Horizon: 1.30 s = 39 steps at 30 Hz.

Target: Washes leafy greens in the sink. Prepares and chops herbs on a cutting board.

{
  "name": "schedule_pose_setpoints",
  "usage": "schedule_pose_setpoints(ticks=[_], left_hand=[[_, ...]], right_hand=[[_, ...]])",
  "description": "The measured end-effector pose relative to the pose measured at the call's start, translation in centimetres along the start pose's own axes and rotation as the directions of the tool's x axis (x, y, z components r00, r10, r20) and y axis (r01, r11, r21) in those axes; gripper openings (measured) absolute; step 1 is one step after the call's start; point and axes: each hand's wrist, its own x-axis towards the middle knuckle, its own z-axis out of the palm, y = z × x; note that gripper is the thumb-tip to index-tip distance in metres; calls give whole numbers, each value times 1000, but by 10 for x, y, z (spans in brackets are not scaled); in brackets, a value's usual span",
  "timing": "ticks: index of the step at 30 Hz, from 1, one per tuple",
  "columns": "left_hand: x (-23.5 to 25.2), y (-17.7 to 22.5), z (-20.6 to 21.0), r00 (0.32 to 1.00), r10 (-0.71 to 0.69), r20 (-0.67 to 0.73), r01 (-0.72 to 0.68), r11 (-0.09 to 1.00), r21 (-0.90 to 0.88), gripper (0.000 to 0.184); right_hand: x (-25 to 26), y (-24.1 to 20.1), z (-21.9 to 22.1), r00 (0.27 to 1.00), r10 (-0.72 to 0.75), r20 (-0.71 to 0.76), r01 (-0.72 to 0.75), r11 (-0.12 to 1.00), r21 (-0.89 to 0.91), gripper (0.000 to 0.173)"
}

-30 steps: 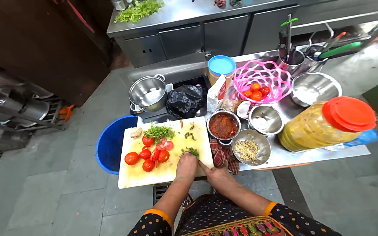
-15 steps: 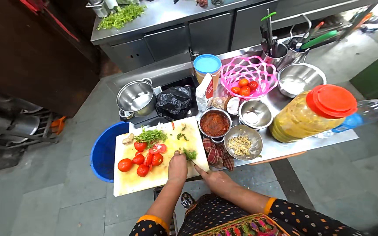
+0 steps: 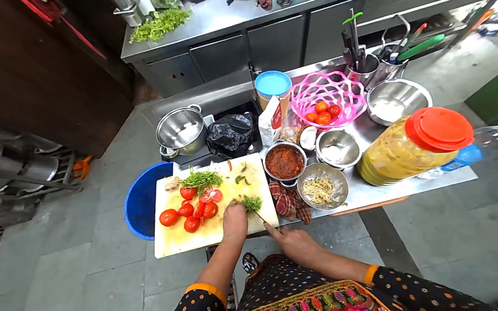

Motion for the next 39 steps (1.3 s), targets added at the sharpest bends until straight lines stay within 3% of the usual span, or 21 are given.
schedule_pose_setpoints(ticks=[6,12,14,18,23,26,30,35,39], left_hand=[[-5,8,-3,999,-37,39,34,998,61,16],[-8,4,0,998,-46,44,43,997,71,22],[-9,5,0,998,-49,40,45,995,87,17],[-9,4,-4,999,-38,38,36,997,67,15],[-8,1,-4,997,-66,36,65,998,23,16],[-7,-1,-1,997,-77,24,76,997,22,14],[-6,-2,-1,995,-93,48,92,996,20,15],[-5,-3,-3,993,-103,52,102,995,17,18],[-10,-2,-1,992,-117,49,118,993,-1,16]], right_hand=[[44,-17,-12,999,22,23,-23,1000,7,64],[3,-1,-2,999,-6,45,5,1000,21,65],[14,-7,-4,999,-34,-11,34,999,13,62],[45,-18,-14,998,13,59,-14,1000,11,65],[4,-1,1,999,-21,33,21,1000,1,64],[14,-7,0,997,-60,-46,59,998,-16,62],[39,-15,-7,999,-31,13,31,999,-22,62],[5,-1,-2,997,-40,65,39,999,11,63],[28,-11,-1,997,-80,4,80,997,0,62]])
